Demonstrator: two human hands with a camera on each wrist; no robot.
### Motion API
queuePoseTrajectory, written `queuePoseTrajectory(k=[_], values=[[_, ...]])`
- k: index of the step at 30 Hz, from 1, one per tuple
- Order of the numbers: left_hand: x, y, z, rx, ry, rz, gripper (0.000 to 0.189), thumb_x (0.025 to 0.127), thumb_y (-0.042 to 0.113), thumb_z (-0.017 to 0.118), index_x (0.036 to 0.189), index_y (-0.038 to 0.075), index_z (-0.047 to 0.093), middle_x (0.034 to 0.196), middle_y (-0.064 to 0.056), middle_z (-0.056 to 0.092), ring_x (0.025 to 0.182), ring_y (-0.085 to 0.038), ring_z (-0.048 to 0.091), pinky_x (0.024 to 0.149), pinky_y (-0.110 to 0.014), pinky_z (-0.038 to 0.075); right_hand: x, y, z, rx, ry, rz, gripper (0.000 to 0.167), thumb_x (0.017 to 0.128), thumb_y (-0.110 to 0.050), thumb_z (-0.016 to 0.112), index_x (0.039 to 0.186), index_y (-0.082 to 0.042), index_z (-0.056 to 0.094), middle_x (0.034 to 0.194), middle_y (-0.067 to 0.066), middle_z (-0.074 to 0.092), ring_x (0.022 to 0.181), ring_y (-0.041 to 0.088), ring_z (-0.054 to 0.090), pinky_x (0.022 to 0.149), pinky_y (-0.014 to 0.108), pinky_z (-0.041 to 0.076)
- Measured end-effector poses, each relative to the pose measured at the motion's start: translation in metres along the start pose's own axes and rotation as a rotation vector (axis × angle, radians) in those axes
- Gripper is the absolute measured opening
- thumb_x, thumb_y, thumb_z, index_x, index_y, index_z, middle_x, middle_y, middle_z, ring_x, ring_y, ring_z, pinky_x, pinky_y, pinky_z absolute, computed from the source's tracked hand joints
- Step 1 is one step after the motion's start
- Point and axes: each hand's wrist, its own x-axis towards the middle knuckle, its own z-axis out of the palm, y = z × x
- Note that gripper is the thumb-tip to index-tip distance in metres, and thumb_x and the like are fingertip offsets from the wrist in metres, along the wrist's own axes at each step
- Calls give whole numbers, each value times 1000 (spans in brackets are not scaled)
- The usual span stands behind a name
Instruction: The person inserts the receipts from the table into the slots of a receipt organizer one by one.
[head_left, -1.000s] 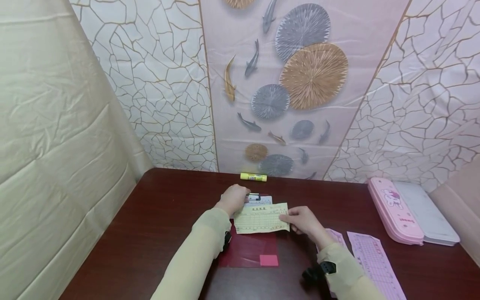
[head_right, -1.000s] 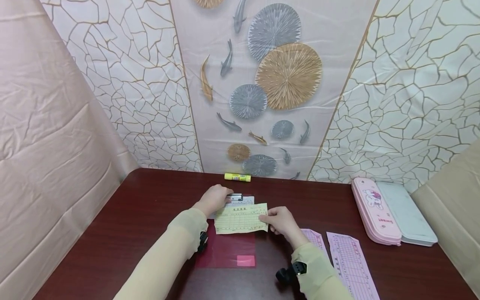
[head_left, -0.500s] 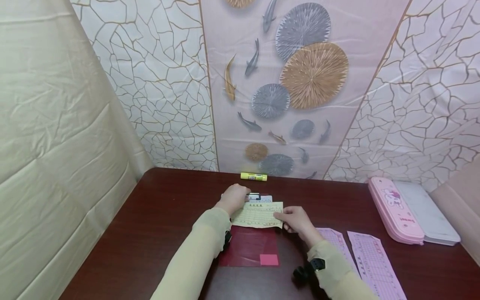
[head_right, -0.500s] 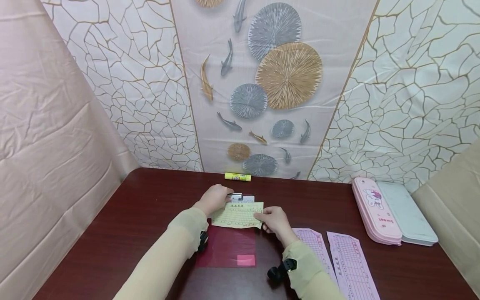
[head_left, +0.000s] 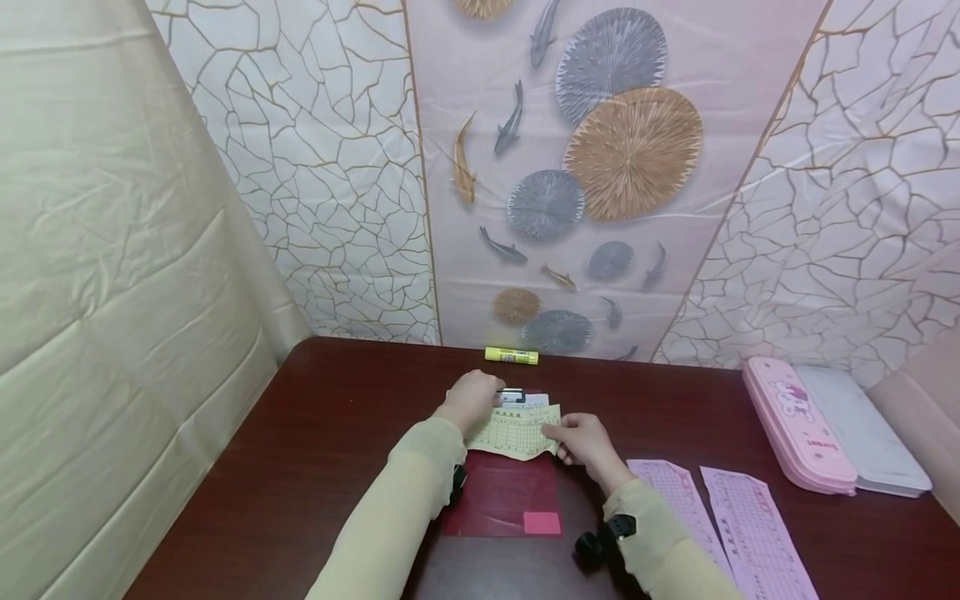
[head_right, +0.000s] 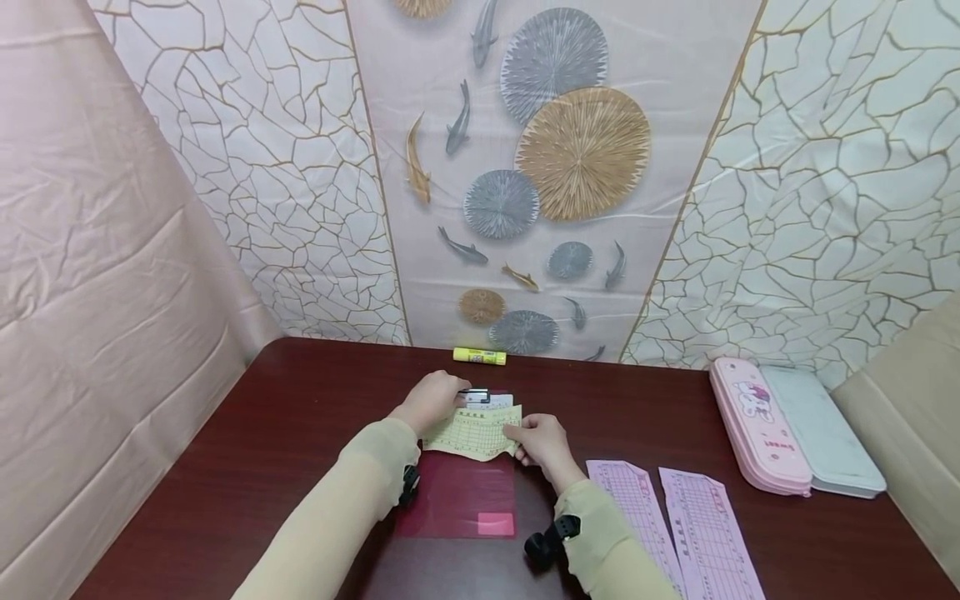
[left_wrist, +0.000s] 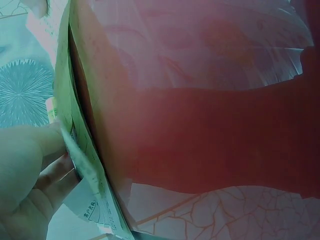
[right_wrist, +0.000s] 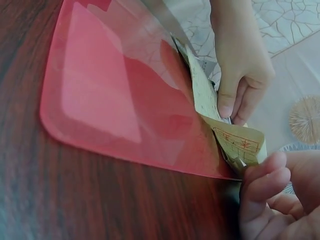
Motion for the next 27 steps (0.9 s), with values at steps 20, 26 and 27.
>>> queuePoseTrajectory(k=[20,26,27], values=[[4,2,0,37,-18,-2,25,91,25,64,114,17,70,107,3,69,101,-14,63,88,-28,51,2,3,-11,-88,-49,-69,16,86,-14,69,83,-1,60,49,0,47,42,8,42,41,20,38],[4,2,0,40,-14,2,22,91,22,64,112,16,71,104,2,70,98,-15,64,87,-28,52,3,2,-12,-45,-78,-68,18,86,-14,69,84,0,60,51,1,49,43,8,44,42,20,40],[4,2,-1,36,-15,1,22,91,22,64,112,16,71,104,2,70,98,-15,64,87,-29,52,3,1,-10,-32,-81,-66,18,86,-14,69,84,1,59,52,2,49,43,8,45,42,20,41]])
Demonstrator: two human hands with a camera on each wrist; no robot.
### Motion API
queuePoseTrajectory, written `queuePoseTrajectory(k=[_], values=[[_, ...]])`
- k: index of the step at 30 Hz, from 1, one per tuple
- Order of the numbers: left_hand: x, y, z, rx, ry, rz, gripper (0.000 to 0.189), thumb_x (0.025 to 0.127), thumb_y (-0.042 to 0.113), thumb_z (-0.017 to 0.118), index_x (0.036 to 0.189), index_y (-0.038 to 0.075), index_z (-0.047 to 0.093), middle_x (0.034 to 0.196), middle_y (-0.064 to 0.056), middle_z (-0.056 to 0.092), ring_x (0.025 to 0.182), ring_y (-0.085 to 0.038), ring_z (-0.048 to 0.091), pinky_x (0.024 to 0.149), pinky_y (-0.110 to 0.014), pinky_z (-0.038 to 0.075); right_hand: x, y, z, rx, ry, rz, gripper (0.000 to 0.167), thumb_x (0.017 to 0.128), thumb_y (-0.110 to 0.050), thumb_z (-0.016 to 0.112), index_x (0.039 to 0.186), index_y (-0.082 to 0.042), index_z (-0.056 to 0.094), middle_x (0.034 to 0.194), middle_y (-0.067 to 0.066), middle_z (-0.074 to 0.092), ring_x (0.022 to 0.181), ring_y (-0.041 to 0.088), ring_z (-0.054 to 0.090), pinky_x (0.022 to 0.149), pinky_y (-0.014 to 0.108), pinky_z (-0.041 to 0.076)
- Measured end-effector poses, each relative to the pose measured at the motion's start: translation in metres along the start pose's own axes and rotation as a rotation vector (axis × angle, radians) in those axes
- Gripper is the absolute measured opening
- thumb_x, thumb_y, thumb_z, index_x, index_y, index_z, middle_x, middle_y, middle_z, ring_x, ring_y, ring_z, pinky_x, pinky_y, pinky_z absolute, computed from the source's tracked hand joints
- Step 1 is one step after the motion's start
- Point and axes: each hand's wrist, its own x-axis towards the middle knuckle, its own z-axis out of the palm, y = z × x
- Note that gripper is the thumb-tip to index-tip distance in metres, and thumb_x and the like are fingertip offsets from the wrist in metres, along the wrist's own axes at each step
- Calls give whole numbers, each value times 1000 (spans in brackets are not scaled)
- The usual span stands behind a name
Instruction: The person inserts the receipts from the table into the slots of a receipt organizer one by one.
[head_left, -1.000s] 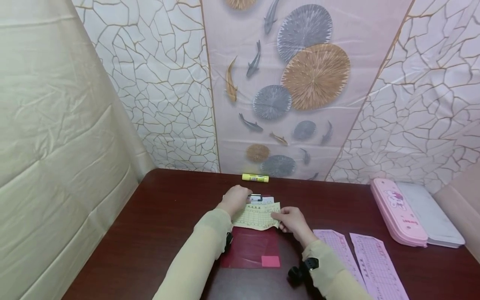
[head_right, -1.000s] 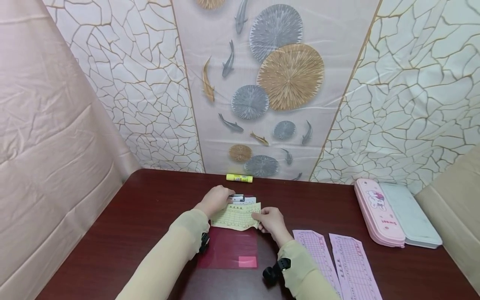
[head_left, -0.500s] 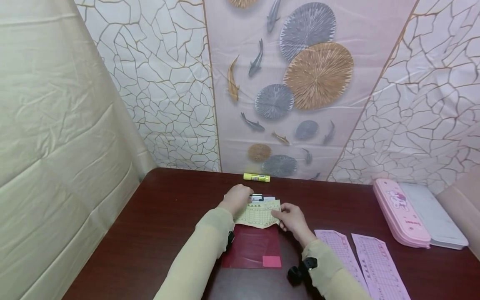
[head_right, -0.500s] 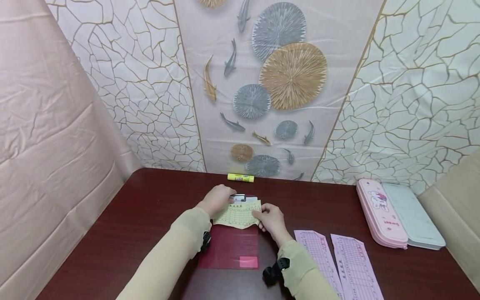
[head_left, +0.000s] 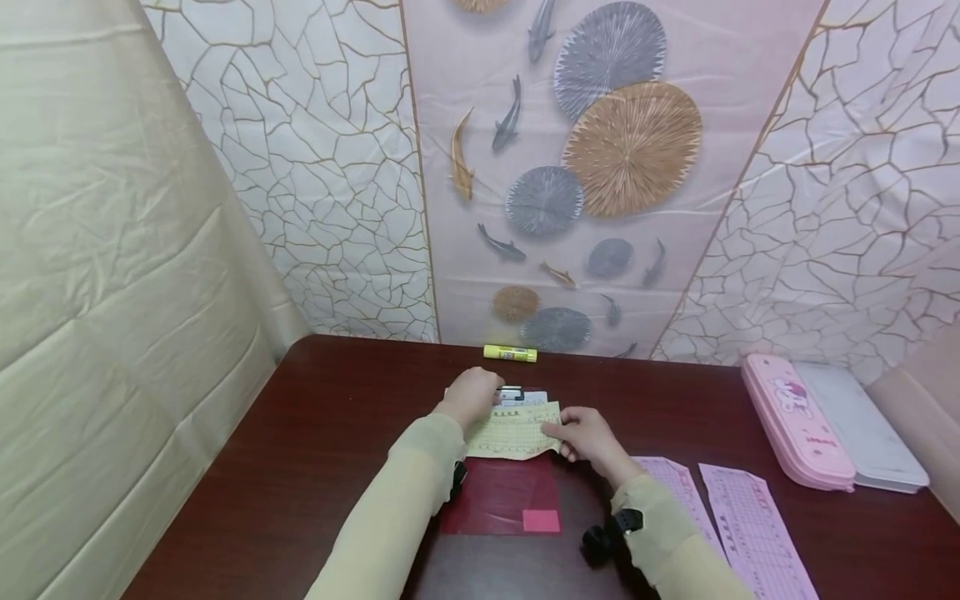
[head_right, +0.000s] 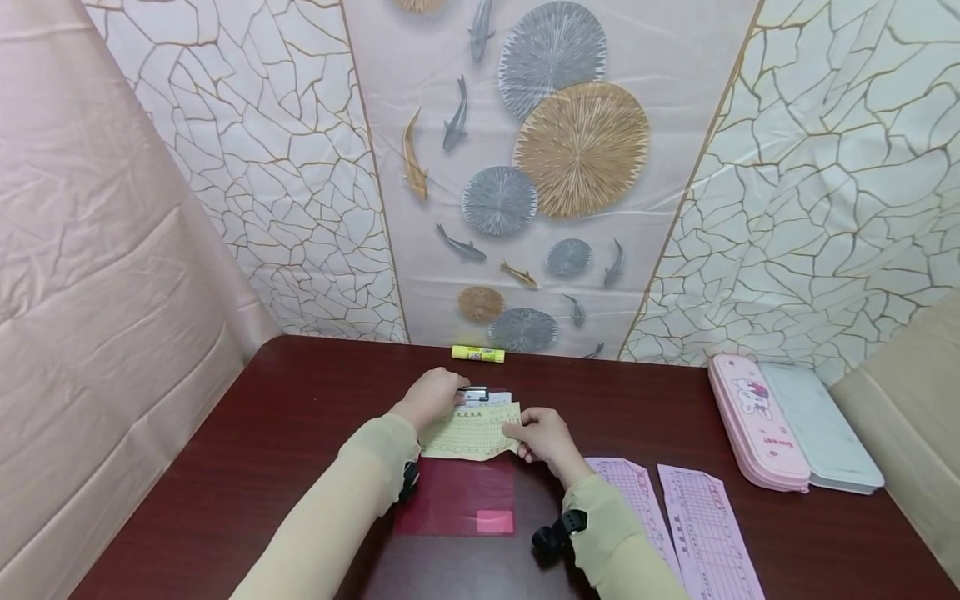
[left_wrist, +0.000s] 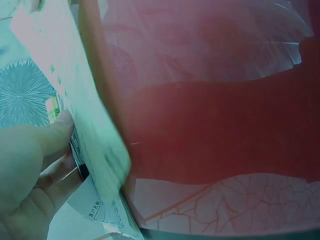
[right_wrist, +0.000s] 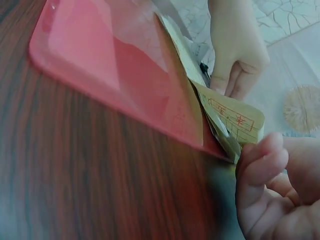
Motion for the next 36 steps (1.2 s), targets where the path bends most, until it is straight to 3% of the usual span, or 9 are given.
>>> queuePoseTrajectory(k=[6,9,13,19,29,36], values=[[2,1,1,-19,-5,-14,23,91,23,64,112,16,71,105,1,70,99,-15,64,88,-29,52,2,-5,11,70,6,28,18,87,-11,68,90,4,59,54,2,51,43,8,48,42,21,45],[2,2,1,-11,-7,-13,22,91,23,64,111,16,71,103,2,70,98,-14,64,87,-29,52,4,-5,13,51,19,36,18,87,-12,68,92,3,59,53,1,50,42,7,46,41,21,43],[2,3,1,4,-6,-4,22,91,23,64,111,16,71,103,2,70,98,-14,64,87,-28,52,5,-6,14,-48,47,44,19,86,-19,70,81,-3,60,51,-1,43,42,9,36,40,21,32],[3,1,2,18,20,18,18,91,24,65,105,16,72,97,2,71,94,-14,64,85,-29,52,8,-9,17,-218,38,37,43,81,-30,75,57,-14,42,49,-4,31,43,10,27,40,24,25],[1,0,1,26,23,16,17,91,23,64,105,16,72,98,1,71,94,-15,65,85,-29,52,17,-14,26,-404,96,-26,56,77,-39,77,51,-14,33,51,-4,23,47,10,19,44,24,20],[0,-2,1,30,42,26,16,91,22,64,103,15,72,97,1,71,94,-16,65,86,-30,52,20,-18,31,-510,124,20,52,78,-42,75,51,-15,39,50,-5,28,45,11,27,43,25,22]])
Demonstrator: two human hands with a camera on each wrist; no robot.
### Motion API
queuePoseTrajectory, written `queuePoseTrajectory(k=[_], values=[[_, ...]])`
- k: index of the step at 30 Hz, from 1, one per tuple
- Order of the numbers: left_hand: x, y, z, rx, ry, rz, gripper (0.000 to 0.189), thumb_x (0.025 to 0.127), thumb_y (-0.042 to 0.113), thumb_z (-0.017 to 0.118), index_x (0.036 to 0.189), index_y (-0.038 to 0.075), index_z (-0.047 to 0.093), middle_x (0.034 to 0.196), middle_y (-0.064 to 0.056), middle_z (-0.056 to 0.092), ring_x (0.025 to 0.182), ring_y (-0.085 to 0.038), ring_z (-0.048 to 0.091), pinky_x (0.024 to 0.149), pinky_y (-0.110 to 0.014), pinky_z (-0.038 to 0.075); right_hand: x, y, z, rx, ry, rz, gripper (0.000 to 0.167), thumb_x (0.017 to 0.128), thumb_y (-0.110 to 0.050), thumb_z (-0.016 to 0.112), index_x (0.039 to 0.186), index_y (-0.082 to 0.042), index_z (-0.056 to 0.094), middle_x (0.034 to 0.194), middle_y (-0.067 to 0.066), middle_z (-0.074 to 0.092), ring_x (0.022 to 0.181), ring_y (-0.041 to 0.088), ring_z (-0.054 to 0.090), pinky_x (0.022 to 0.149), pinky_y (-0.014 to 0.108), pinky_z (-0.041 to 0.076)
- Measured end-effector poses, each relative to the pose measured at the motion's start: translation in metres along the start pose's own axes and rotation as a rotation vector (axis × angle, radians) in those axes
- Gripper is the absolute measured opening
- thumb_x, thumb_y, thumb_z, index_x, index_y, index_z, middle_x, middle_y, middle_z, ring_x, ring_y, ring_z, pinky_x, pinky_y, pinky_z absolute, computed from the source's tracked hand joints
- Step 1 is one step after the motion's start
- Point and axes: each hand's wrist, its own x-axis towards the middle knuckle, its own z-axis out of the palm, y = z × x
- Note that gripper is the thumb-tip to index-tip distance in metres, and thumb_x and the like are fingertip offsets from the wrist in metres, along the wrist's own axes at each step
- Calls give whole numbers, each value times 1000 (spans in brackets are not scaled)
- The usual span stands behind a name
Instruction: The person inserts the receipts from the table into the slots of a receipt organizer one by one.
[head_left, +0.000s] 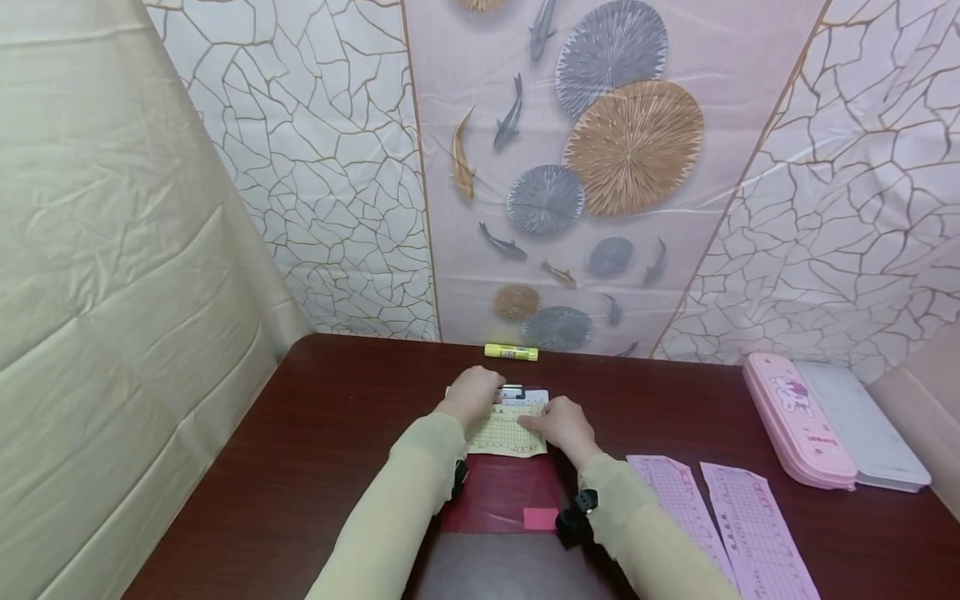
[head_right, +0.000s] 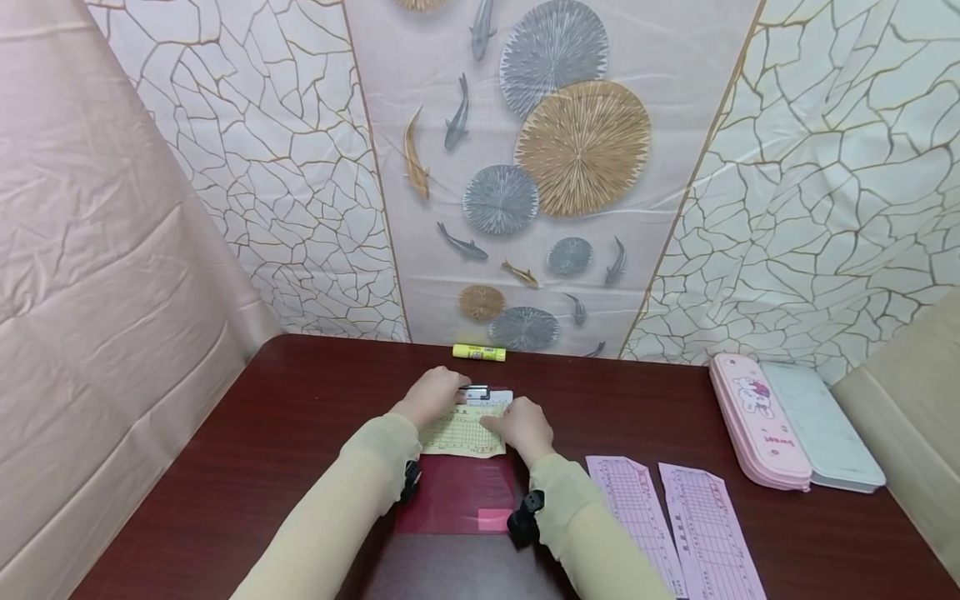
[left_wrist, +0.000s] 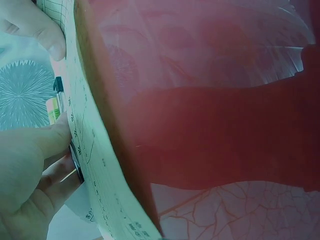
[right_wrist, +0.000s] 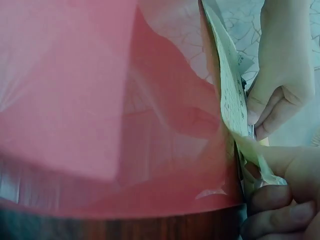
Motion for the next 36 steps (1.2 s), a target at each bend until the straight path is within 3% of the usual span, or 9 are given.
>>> queuePoseTrajectory(k=[6,11,17,22,29,36], values=[[-1,0,1,-48,-17,-21,20,91,21,65,108,15,72,103,1,70,99,-16,63,89,-30,51,1,0,1,-42,-17,31,46,78,-44,74,55,-15,46,51,-4,31,47,12,29,45,26,22],[-2,1,-1,-80,-30,-44,24,89,23,67,112,15,71,107,1,69,103,-16,62,90,-30,50,3,1,1,-46,-19,32,49,78,-45,74,53,-16,43,50,-5,30,46,11,27,44,26,21],[1,2,0,63,-4,58,6,87,15,69,91,14,74,86,3,70,87,-14,64,84,-27,52,2,1,-1,-40,-19,19,52,78,-44,74,51,-16,39,50,-6,27,46,10,25,44,25,20],[4,4,3,197,8,132,15,89,5,63,84,15,72,79,4,69,80,-12,65,94,-26,47,2,1,-4,-6,-25,16,47,78,-40,75,51,-15,45,49,-5,30,45,11,30,44,25,24],[3,4,4,250,14,123,16,94,6,56,94,13,70,86,2,70,88,-14,65,101,-27,43,9,0,-11,-11,-39,19,45,78,-39,75,51,-16,46,51,-6,30,48,12,29,46,26,24],[3,5,3,259,-2,131,19,93,3,56,92,14,71,86,2,70,88,-13,65,101,-27,43,17,0,-12,-19,-35,47,48,79,-39,74,51,-17,43,51,-6,30,49,13,33,46,27,29]])
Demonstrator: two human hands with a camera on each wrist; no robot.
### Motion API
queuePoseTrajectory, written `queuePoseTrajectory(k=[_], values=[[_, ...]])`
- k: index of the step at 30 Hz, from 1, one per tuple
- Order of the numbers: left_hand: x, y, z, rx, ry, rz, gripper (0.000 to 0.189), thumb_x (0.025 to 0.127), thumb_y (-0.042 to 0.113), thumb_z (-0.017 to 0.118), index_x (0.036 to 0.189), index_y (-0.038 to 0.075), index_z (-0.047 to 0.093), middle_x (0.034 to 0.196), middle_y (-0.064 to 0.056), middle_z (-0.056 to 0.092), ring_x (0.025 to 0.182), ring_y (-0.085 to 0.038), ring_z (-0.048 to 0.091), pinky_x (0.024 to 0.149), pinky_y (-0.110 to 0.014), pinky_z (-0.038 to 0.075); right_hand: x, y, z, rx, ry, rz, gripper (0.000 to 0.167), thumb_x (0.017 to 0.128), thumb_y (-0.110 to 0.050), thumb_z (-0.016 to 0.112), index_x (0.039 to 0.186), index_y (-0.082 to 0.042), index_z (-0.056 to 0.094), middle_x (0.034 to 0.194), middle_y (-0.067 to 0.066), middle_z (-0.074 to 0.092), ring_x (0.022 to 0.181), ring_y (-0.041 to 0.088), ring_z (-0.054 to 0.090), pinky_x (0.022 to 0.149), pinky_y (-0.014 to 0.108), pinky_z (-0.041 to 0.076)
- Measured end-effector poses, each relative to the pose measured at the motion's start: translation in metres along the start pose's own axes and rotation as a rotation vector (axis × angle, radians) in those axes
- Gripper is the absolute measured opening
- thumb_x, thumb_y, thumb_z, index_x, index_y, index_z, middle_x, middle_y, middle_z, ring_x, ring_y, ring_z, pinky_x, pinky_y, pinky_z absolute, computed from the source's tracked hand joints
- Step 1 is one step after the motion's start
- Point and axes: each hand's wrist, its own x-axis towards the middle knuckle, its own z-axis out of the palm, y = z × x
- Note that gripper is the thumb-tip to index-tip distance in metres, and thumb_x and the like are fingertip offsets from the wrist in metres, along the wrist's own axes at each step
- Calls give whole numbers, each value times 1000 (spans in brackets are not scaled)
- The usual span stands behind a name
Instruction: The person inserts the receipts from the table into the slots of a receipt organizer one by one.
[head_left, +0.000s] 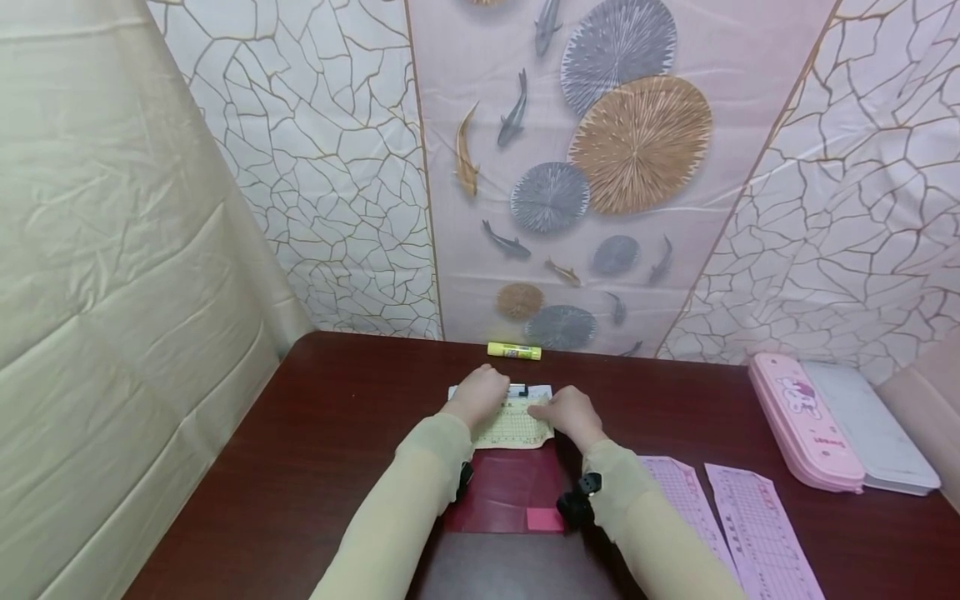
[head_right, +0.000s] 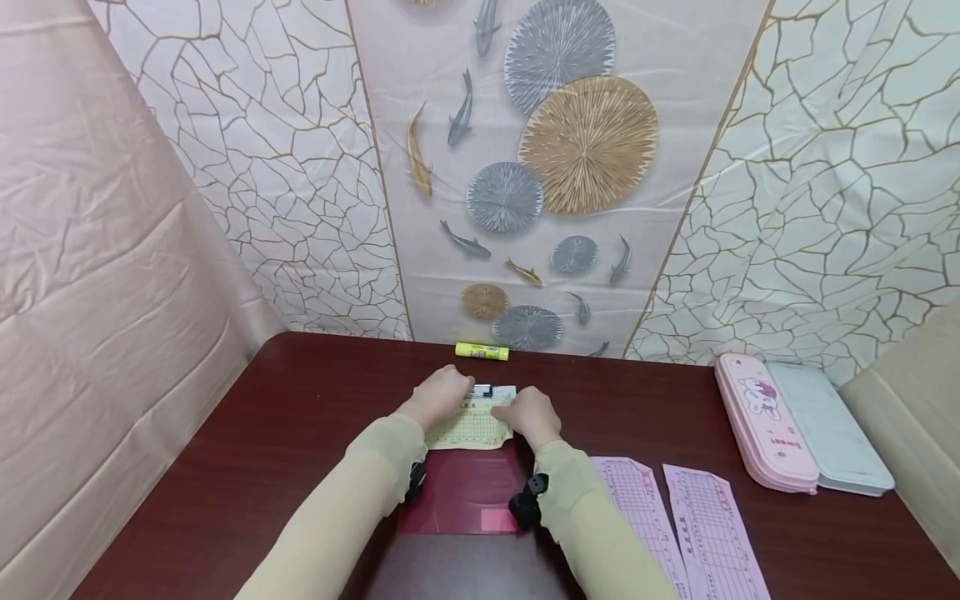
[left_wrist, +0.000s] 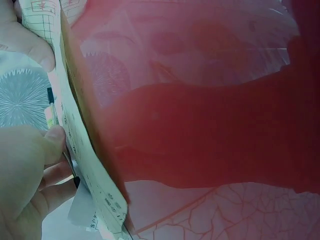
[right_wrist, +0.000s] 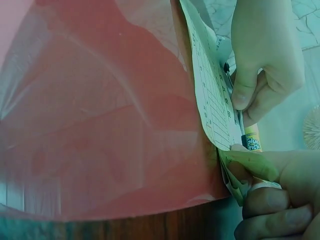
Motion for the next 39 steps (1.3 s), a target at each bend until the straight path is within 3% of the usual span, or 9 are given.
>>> queuePoseTrajectory(k=[10,18,24,27,32,39], values=[[2,0,0,-4,10,-4,21,93,4,55,89,15,72,84,2,70,85,-14,64,94,-27,48,2,2,-1,23,-9,-14,48,82,-37,71,51,-16,42,50,-6,29,48,12,29,46,27,28],[4,1,-3,-25,-13,-22,18,93,6,56,90,14,72,86,1,70,87,-15,64,93,-28,48,-6,-1,-5,3,-5,-71,53,77,-40,76,52,-16,37,54,-6,22,51,11,18,47,26,20],[2,0,-6,-39,-46,-31,19,95,5,53,94,13,71,90,0,70,90,-15,64,98,-28,45,-13,-3,-12,21,56,-77,44,80,-39,73,54,-14,48,53,-5,32,52,13,28,46,27,24],[2,0,-6,-23,-44,-29,21,95,4,52,97,13,71,92,0,70,90,-15,64,96,-28,46,-10,-3,-14,65,74,-73,45,80,-38,73,53,-13,47,52,-5,31,50,13,29,45,26,25],[3,0,-5,-9,-24,-17,21,95,3,52,94,13,71,89,0,71,87,-15,65,95,-28,47,-2,-1,-9,149,15,-60,51,81,-35,73,50,-15,38,50,-5,25,45,11,23,44,25,25],[3,0,-3,-2,-28,-19,20,93,3,55,92,13,72,87,1,70,87,-15,64,94,-28,48,4,7,-2,191,-9,-11,47,81,-32,74,51,-14,42,50,-5,27,47,11,27,45,25,26]])
